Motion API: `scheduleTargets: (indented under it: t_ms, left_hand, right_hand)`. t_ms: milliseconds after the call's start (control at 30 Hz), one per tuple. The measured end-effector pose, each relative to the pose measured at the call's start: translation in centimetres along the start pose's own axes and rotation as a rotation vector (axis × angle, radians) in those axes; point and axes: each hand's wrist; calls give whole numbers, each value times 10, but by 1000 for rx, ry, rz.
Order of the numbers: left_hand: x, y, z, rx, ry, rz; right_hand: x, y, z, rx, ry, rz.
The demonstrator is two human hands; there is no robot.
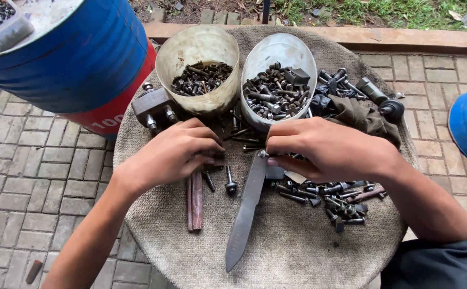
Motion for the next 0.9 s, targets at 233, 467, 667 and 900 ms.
scheduleTargets:
  t_ms: [233, 467, 667, 900]
  left_hand:
    - [-48, -9, -12, -262, -90, -50]
    - [-109, -47, -74, -230, -312, -153]
    - [-113, -73, -98, -149, -463, -94]
    - [-110, -55, -45, -162, 348, -39]
  right_hand:
    - [-7, 11, 4, -7, 62, -53]
    - [-4, 14, 22, -237, 154, 2]
    - [-6, 17, 20, -352, 198, 5]
    - [-3, 17, 20, -398, 201, 19]
Point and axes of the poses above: each hand's wrist, its own y-axis away from the middle knuckle, its own z-axis out of the back of the hand, x = y × z, and after that the axes turned 8 degrees about z, right-handed
